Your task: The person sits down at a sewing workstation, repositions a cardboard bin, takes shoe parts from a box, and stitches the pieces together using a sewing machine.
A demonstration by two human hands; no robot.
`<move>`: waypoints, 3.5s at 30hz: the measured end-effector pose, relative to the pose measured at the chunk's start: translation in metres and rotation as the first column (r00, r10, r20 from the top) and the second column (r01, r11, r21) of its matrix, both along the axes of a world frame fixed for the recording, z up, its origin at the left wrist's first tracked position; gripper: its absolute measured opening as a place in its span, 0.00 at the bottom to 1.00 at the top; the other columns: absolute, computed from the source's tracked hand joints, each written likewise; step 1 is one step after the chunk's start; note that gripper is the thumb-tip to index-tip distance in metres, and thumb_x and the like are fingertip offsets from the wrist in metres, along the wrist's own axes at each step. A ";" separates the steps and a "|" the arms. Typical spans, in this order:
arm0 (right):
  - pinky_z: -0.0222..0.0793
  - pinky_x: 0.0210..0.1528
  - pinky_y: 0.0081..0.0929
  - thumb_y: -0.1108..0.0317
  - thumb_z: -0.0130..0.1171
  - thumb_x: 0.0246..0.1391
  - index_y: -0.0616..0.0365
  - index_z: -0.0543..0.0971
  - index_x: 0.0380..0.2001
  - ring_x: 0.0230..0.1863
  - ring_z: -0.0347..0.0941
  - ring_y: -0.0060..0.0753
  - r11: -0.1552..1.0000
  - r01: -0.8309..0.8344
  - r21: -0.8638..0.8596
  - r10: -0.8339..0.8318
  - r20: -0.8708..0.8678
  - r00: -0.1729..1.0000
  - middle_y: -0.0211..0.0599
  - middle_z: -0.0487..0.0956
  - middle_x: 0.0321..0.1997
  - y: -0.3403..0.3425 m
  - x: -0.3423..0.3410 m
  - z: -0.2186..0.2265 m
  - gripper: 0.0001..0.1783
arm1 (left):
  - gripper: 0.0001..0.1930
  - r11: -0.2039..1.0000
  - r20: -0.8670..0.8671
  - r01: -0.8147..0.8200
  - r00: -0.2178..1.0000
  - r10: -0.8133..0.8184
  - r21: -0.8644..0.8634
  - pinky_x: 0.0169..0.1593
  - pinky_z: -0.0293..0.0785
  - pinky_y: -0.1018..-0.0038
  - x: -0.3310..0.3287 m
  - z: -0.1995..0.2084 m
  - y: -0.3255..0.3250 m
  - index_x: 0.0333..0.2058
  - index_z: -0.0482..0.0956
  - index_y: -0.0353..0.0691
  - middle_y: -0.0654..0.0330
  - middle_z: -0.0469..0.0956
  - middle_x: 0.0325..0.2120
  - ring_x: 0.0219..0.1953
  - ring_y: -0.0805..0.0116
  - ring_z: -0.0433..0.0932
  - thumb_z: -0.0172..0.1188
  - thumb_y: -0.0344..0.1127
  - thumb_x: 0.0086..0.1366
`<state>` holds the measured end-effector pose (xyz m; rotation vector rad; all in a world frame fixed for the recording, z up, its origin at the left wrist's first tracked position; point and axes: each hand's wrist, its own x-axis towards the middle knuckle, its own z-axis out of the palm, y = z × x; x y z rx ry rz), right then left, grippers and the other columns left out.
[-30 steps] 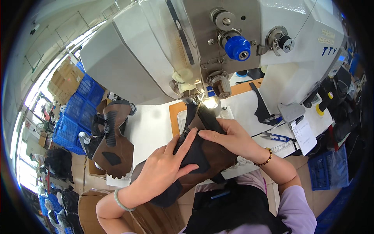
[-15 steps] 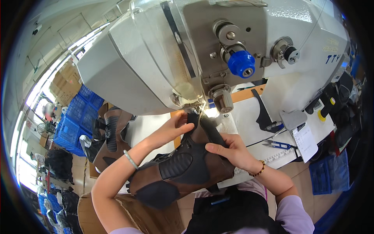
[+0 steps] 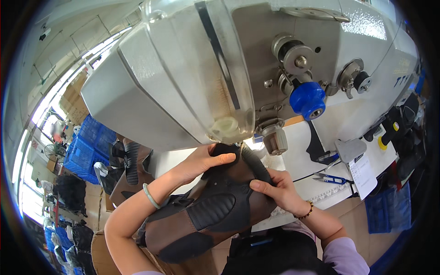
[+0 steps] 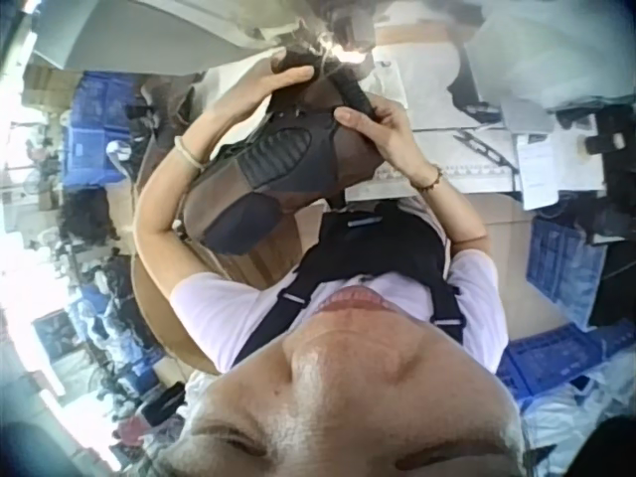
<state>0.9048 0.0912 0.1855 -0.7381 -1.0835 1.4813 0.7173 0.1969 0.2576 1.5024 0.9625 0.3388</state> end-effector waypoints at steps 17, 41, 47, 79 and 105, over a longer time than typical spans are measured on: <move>0.64 0.37 0.11 0.59 0.59 0.52 0.64 0.76 0.42 0.35 0.69 0.12 0.972 -0.173 -0.157 0.202 0.194 0.960 0.27 0.76 0.34 0.028 0.039 0.050 0.20 | 0.25 0.955 0.032 -0.298 0.954 0.297 0.017 0.46 0.68 0.79 0.015 -0.003 -0.039 0.45 0.67 0.28 0.58 0.74 0.37 0.40 0.74 0.72 0.60 0.44 0.58; 0.64 0.42 0.13 0.62 0.62 0.49 0.65 0.77 0.43 0.37 0.69 0.14 0.990 -0.134 -0.050 0.138 0.085 0.987 0.26 0.77 0.35 0.037 0.050 0.023 0.20 | 0.30 0.849 0.043 -0.463 0.883 0.468 0.254 0.40 0.72 0.78 0.024 -0.019 -0.045 0.39 0.68 0.26 0.54 0.74 0.34 0.36 0.71 0.74 0.65 0.50 0.52; 0.63 0.39 0.13 0.62 0.62 0.50 0.64 0.77 0.42 0.35 0.68 0.13 0.995 -0.091 -0.034 0.094 0.115 0.989 0.25 0.76 0.32 0.035 0.045 0.027 0.20 | 0.31 0.862 0.033 -0.455 0.888 0.460 0.222 0.40 0.72 0.78 0.017 -0.024 -0.040 0.41 0.68 0.25 0.53 0.75 0.34 0.36 0.70 0.75 0.64 0.51 0.53; 0.63 0.40 0.13 0.62 0.61 0.51 0.66 0.78 0.40 0.36 0.67 0.14 0.999 0.033 0.006 -0.033 0.063 0.997 0.26 0.77 0.33 0.037 0.032 0.023 0.18 | 0.32 0.915 -0.016 -0.295 0.950 0.311 0.277 0.39 0.70 0.80 0.004 -0.015 -0.019 0.38 0.71 0.24 0.56 0.76 0.30 0.34 0.75 0.73 0.62 0.54 0.54; 0.53 0.21 0.10 0.60 0.56 0.53 0.64 0.79 0.24 0.21 0.59 0.07 0.977 0.212 -0.028 -0.213 -0.001 0.977 0.20 0.71 0.19 0.045 0.024 0.011 0.15 | 0.23 0.902 -0.045 -0.019 0.998 0.043 0.432 0.50 0.65 0.74 -0.012 -0.025 0.010 0.47 0.70 0.32 0.57 0.73 0.42 0.45 0.69 0.71 0.59 0.42 0.59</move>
